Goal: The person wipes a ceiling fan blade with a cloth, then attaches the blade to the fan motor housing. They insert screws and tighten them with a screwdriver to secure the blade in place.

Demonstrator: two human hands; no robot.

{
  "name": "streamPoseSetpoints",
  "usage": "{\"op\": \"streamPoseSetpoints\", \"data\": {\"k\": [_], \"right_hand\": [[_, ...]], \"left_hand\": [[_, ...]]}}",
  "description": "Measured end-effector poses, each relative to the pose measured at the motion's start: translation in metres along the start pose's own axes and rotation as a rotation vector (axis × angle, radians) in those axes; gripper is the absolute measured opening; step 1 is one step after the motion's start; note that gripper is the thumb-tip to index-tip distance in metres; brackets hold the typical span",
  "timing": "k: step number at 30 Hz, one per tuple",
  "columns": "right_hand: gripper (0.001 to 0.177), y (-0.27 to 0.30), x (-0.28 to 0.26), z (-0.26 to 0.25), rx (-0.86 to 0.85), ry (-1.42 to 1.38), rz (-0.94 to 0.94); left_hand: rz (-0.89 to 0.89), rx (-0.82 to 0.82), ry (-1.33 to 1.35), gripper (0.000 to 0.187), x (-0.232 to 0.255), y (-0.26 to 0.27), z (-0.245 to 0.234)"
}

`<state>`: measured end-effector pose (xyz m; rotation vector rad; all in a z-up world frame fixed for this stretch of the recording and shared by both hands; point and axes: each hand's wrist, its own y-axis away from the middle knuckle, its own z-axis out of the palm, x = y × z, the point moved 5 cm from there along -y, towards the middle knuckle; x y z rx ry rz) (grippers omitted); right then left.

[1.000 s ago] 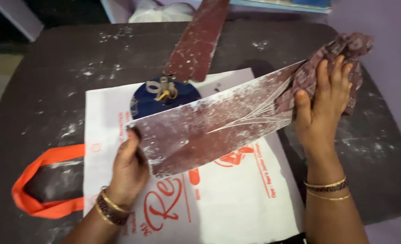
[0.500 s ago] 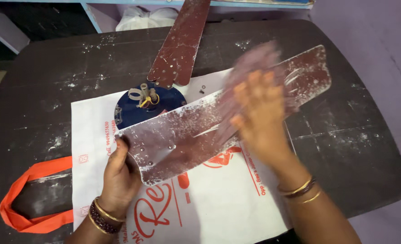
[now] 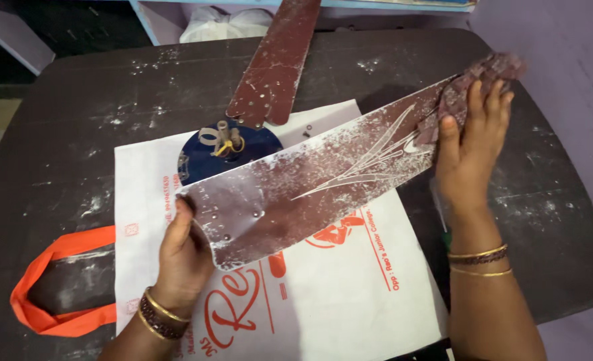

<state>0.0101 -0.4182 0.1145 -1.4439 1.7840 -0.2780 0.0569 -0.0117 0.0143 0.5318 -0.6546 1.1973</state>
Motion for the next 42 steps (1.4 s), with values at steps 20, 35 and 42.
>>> {"op": "streamPoseSetpoints", "data": {"k": [20, 35, 42], "right_hand": [[0.067, 0.049, -0.083, 0.047, -0.187, -0.06, -0.352], [0.044, 0.136, -0.176, 0.079, -0.579, -0.139, -1.037], [0.042, 0.129, -0.157, 0.068, -0.505, -0.229, -1.185]], "left_hand": [[-0.17, -0.048, 0.103, 0.058, -0.032, 0.01, 0.001], [-0.251, -0.132, 0.087, 0.08, -0.043, 0.019, 0.021], [-0.245, -0.092, 0.129, 0.08, -0.029, 0.014, 0.024]]}}
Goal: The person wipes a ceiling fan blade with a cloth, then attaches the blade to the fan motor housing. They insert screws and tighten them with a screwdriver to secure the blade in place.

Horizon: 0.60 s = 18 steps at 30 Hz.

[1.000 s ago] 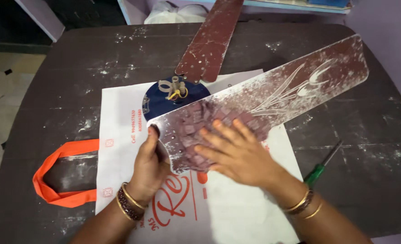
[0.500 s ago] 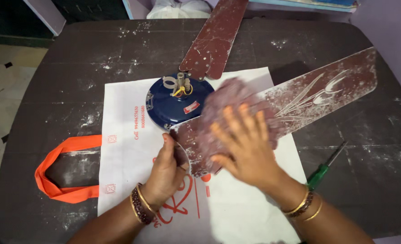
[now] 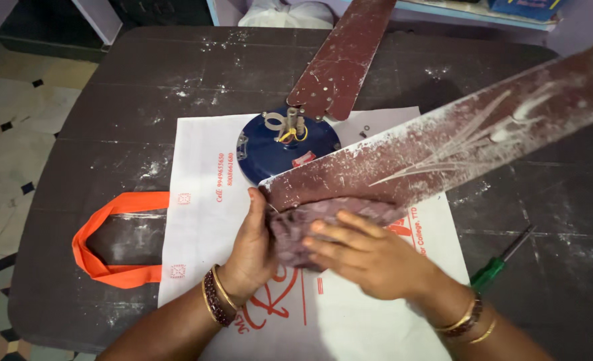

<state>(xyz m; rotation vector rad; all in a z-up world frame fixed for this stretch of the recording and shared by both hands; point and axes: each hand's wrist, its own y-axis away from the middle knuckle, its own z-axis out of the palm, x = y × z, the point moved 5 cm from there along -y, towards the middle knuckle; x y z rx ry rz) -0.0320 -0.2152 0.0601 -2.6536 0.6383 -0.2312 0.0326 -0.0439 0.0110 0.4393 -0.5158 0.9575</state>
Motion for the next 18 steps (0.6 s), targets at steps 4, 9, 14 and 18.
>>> {"op": "streamPoseSetpoints", "data": {"k": [4, 9, 14, 18], "right_hand": [[0.046, 0.021, 0.044, -0.034, 0.107, 0.106, 0.229], [0.042, 0.032, 0.059, -0.049, 0.264, 0.168, 0.56], [0.056, 0.002, 0.009, 0.007, 0.043, 0.147, 0.229], [0.059, 0.008, 0.028, -0.003, 0.034, 0.219, 0.326]], "left_hand": [[0.079, 0.082, 0.002, 0.074, 0.011, -0.001, -0.008], [0.08, 0.111, 0.042, 0.068, 0.009, -0.001, -0.007], [0.071, 0.116, 0.046, 0.067, -0.007, -0.002, -0.02], [0.063, 0.092, 0.057, 0.067, -0.021, -0.009, -0.042]]}}
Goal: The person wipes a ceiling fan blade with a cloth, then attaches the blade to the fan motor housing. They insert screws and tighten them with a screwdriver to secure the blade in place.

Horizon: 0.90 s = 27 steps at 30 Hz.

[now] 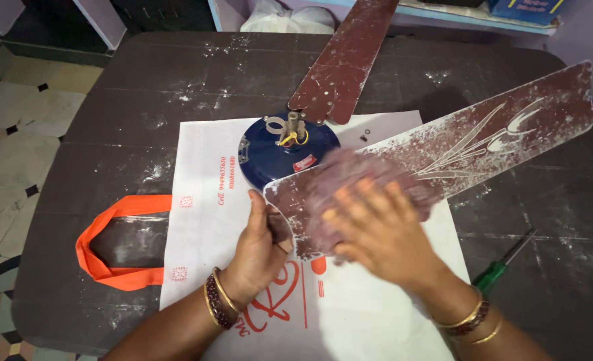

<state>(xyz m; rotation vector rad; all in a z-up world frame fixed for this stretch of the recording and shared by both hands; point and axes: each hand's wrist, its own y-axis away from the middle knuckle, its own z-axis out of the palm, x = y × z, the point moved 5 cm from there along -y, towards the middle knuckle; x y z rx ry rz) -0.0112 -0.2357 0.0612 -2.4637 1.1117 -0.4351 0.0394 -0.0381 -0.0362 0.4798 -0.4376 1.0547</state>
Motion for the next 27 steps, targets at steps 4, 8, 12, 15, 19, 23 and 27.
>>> {"op": "streamPoseSetpoints", "data": {"k": [4, 8, 12, 15, 19, 23, 27], "right_hand": [[0.065, 0.002, 0.027, -0.015, 0.113, -0.119, 0.3], [0.064, -0.01, -0.017, 0.004, -0.024, -0.089, 0.091], [0.065, -0.013, -0.038, 0.005, -0.143, -0.163, -0.052], [0.066, -0.013, -0.003, -0.012, -0.042, -0.105, 0.122], [0.064, -0.011, 0.012, -0.017, 0.052, -0.076, 0.244], [0.062, -0.011, -0.037, 0.008, -0.089, -0.105, -0.046], [0.06, -0.006, -0.044, 0.015, -0.103, -0.069, -0.082]], "left_hand": [[-0.059, -0.441, 0.404, 0.06, -0.006, 0.003, 0.016], [-0.132, -0.017, -0.083, 0.063, -0.017, 0.005, 0.009], [-0.095, -0.134, -0.212, 0.064, -0.018, 0.011, 0.015], [-0.085, -0.111, -0.196, 0.066, -0.021, 0.009, 0.01], [-0.09, -0.177, -0.158, 0.064, -0.019, 0.008, 0.016], [-0.098, -0.163, -0.129, 0.064, -0.021, 0.01, 0.018], [-0.06, -0.195, -0.17, 0.064, -0.025, 0.009, 0.006]]}}
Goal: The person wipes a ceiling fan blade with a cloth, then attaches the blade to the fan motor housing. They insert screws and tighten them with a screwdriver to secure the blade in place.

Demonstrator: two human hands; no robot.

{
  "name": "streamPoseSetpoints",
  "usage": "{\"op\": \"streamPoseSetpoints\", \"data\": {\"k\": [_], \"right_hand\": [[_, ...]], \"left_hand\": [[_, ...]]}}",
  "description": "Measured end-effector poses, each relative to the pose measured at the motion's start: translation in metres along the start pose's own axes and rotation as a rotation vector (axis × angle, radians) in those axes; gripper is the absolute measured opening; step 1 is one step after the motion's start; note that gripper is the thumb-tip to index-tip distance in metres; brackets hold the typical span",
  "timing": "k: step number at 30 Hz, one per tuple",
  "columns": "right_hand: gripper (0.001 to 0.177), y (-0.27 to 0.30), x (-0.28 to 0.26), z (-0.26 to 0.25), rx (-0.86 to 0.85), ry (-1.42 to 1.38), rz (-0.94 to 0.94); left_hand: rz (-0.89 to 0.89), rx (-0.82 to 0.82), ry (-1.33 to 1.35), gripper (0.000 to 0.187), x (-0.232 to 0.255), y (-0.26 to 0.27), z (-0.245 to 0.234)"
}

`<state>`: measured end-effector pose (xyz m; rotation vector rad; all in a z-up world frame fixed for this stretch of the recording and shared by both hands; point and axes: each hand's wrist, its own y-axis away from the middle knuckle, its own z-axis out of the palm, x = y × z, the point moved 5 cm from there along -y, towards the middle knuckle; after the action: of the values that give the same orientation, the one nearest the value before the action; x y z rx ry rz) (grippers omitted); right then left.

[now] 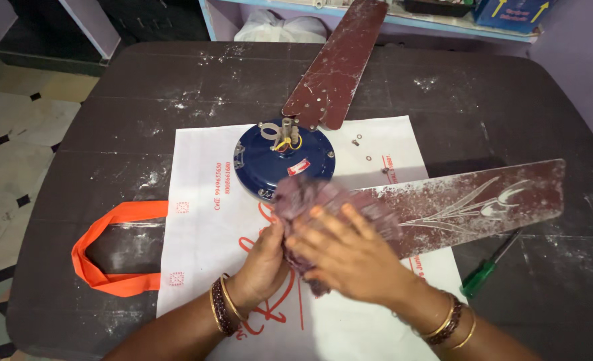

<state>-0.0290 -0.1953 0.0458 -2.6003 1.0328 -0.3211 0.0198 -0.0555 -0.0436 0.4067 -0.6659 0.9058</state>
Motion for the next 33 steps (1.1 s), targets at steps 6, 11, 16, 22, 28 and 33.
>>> {"op": "streamPoseSetpoints", "data": {"k": [6, 11, 16, 22, 28, 33], "right_hand": [[0.062, 0.019, 0.081, -0.037, 0.132, 0.039, 0.351], [0.064, 0.035, 0.116, -0.06, 0.275, -0.03, 0.564], [0.064, 0.015, 0.068, -0.022, 0.086, 0.023, 0.279], [0.063, 0.023, 0.082, -0.047, 0.152, 0.052, 0.295], [0.068, 0.041, 0.108, -0.07, 0.376, 0.034, 0.532], [0.067, 0.043, 0.104, -0.065, 0.253, 0.112, 0.467]], "left_hand": [[0.034, 0.171, -0.041, 0.048, 0.022, -0.001, -0.014], [0.114, 0.155, 0.12, 0.043, 0.057, 0.004, 0.004], [0.137, 0.2, 0.127, 0.045, 0.064, 0.0, 0.009], [0.245, 0.19, 0.023, 0.046, 0.089, 0.001, -0.014], [0.36, 0.223, -0.022, 0.041, 0.094, 0.002, -0.04], [0.342, 0.196, -0.011, 0.039, 0.104, 0.001, -0.054]]}}
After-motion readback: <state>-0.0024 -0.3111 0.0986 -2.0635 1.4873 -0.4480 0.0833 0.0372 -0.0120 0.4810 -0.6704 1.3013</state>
